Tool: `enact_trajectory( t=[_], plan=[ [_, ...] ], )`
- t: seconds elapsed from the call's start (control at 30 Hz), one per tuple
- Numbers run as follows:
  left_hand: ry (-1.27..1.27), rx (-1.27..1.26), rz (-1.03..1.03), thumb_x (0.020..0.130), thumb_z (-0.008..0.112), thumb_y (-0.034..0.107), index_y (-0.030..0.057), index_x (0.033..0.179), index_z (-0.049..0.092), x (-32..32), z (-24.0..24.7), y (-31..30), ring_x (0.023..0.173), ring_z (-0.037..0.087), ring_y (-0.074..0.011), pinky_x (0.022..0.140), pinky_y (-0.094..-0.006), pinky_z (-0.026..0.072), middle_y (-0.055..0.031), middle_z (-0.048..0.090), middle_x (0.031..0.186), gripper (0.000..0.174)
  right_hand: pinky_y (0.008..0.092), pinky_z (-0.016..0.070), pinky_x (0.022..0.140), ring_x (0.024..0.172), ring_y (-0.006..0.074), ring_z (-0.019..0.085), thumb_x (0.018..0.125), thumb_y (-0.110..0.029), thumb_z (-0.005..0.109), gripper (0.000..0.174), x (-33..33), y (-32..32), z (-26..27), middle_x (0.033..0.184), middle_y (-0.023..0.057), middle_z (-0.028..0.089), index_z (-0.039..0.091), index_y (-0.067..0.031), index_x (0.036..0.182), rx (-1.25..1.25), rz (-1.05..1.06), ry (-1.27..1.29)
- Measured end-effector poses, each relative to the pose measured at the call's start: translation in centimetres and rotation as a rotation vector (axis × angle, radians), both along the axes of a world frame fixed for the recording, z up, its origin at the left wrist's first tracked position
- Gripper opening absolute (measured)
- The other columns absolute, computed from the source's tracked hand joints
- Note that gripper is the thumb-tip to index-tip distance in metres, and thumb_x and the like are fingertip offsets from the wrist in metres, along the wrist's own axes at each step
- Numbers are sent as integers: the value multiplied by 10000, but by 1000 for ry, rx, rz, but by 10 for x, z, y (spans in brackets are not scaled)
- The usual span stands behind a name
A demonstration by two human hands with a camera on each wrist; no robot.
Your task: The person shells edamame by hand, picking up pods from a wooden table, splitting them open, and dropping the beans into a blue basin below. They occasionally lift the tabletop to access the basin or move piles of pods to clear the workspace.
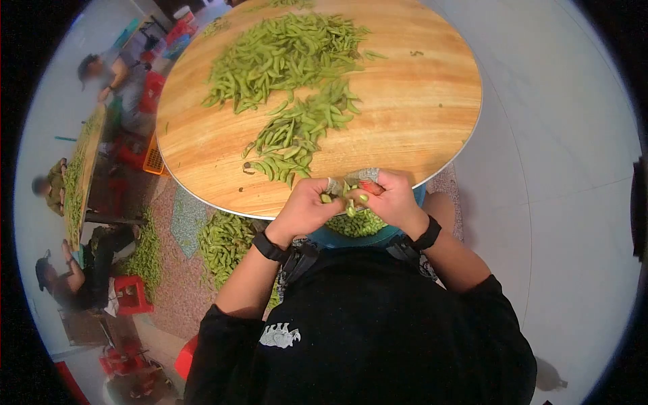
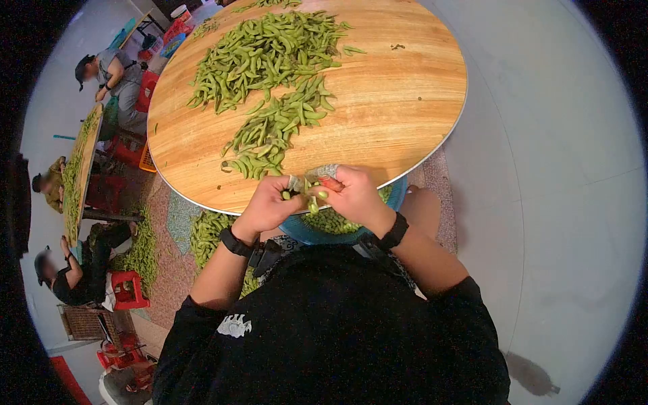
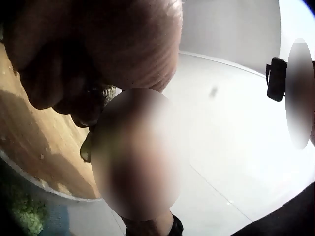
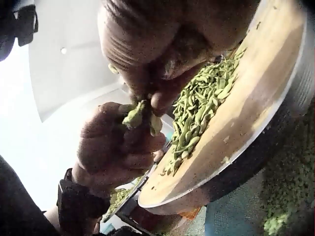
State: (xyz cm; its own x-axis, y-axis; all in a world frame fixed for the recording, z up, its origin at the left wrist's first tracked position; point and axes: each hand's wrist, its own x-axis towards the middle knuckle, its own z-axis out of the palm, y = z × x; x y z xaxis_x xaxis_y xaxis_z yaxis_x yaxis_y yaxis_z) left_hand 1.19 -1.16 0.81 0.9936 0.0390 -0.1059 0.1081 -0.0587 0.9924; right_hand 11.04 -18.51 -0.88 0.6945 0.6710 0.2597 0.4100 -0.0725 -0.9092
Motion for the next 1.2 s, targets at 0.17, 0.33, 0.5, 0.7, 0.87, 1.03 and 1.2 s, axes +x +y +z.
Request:
enact_trajectory(
  t=[0.17, 0.33, 0.5, 0.7, 0.87, 1.03, 1.2],
  plan=[
    [73, -124, 154, 829, 580, 8, -33, 896, 644, 3, -11, -10, 718, 582, -59, 643, -215, 487, -12, 644, 795, 101, 286, 403, 500, 543, 126, 459, 739, -116, 767, 210, -1, -1, -3, 611, 57, 519, 629, -10, 856, -60, -92, -65],
    [151, -323, 387, 813, 589, 17, -23, 853, 633, -3, -15, 2, 609, 559, -69, 548, -210, 445, -16, 625, 725, 72, 294, 442, 523, 571, 176, 541, 737, -106, 763, 231, -14, -32, 14, 684, 94, 571, 650, -13, 916, -146, 17, -224],
    [170, -521, 405, 803, 581, -11, -10, 876, 627, -5, -11, -4, 522, 497, -52, 453, -194, 342, -12, 613, 709, 86, 321, 538, 637, 756, 254, 664, 735, -87, 754, 261, -17, -38, 20, 921, 138, 647, 651, 5, 957, -108, 80, -278],
    [135, -572, 485, 793, 558, -78, -12, 900, 609, 1, 3, -26, 506, 451, -54, 442, -200, 314, -11, 584, 704, 135, 335, 532, 604, 706, 281, 648, 721, -51, 741, 211, -17, -1, 12, 897, 146, 643, 639, 12, 894, 82, -15, -452],
    [98, -596, 540, 781, 557, -105, -12, 883, 611, -1, 11, -29, 548, 515, -64, 470, -194, 370, -35, 630, 761, 149, 337, 513, 575, 644, 300, 623, 709, -49, 737, 203, -22, 5, 12, 833, 143, 638, 630, 14, 870, 14, -83, -370],
    [9, -515, 368, 746, 587, -120, -38, 916, 633, -6, -12, -15, 719, 635, -129, 650, -255, 537, -82, 668, 869, 194, 265, 455, 540, 606, 117, 584, 716, -98, 769, 208, -12, -1, 12, 654, 57, 594, 625, 12, 817, -153, -20, 34],
    [-48, -433, 312, 734, 586, -121, -23, 870, 622, -5, -16, -17, 678, 604, -104, 609, -230, 503, -62, 657, 832, 172, 254, 436, 546, 612, 56, 515, 722, -84, 760, 172, -3, -2, 21, 630, 22, 576, 646, -6, 824, -91, 57, 533]
  ],
)
